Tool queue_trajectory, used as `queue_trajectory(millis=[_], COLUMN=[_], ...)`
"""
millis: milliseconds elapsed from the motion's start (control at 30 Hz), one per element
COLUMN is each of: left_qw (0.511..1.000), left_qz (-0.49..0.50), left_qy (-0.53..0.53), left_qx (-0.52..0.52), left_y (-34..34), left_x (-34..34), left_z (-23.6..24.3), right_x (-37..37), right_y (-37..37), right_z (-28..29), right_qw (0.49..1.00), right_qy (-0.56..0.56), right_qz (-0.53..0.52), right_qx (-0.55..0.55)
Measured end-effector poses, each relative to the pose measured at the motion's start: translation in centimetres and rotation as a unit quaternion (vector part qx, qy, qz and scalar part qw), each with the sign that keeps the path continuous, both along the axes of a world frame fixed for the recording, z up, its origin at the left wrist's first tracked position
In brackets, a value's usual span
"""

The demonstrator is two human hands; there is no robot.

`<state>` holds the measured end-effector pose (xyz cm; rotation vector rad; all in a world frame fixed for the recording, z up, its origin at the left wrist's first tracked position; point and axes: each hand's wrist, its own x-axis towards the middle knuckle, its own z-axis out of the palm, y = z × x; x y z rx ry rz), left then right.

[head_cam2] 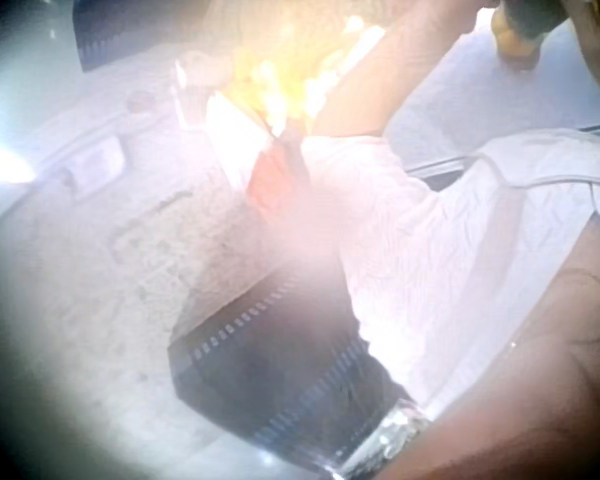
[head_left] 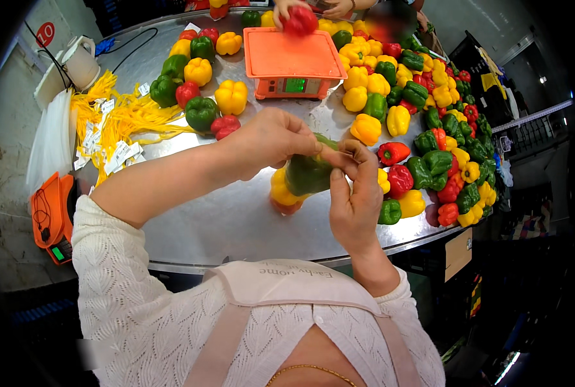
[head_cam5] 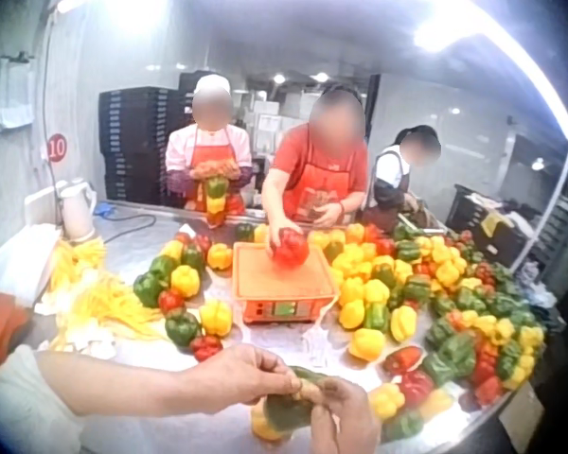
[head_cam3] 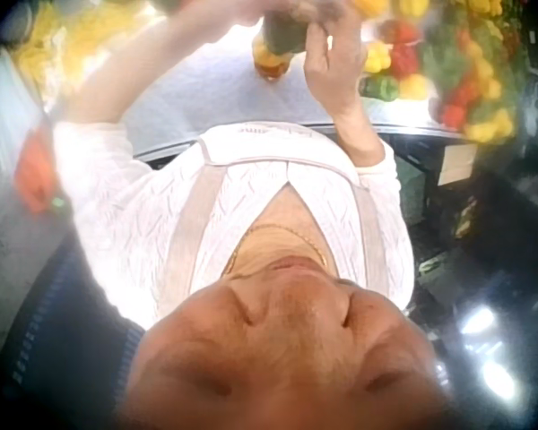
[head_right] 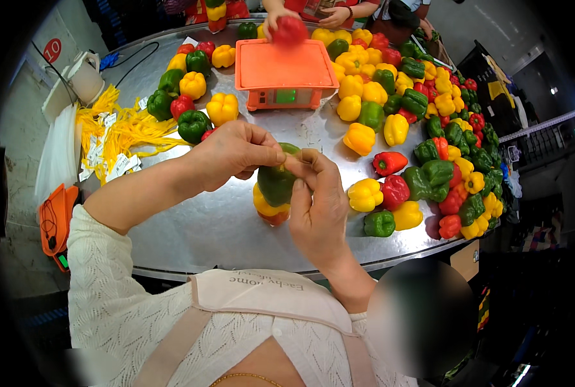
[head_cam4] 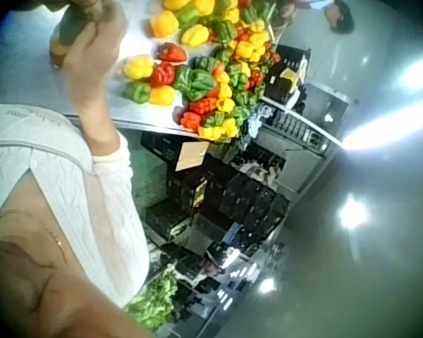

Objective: The person moves a crate of bell peppers to a metal workstation. They then repeatedly pick up three peppers of different colors (red, yellow, green), thread them onto a yellow plastic string, and place the finished bundles into a black crate. Other workers are visible in the background performing similar tasks.

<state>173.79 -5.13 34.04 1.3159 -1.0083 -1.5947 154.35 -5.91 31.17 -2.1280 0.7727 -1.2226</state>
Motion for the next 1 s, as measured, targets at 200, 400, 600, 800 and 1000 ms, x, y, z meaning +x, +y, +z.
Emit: queue_trajectory(millis=[200, 400, 600, 800, 1000], left_qw=[0.995, 0.981, 0.973, 0.935, 0.896], left_qz=[-0.009, -0.055, -0.055, -0.016, 0.009], left_qy=[-0.098, -0.161, -0.142, -0.152, -0.255], left_qx=[-0.018, -0.095, -0.174, -0.319, -0.363], left_y=[0.2, 0.9, 1.4, 0.9, 0.9], left_x=[0.0, 0.5, 1.0, 0.9, 0.3], left_z=[0.5, 0.1, -1.0, -2.9, -3.1], right_x=[0.1, 0.8, 1.4, 1.5, 1.2], right_y=[-0.1, -3.8, -3.9, -4.7, -5.0], right_z=[1.3, 0.6, 0.0, -1.3, -1.0], right_qw=[0.999, 0.995, 0.996, 0.994, 0.993], right_qy=[0.004, 0.009, -0.002, -0.022, -0.009], right_qz=[0.016, 0.091, 0.094, 0.093, 0.106], right_qx=[0.045, 0.034, 0.005, -0.047, -0.048])
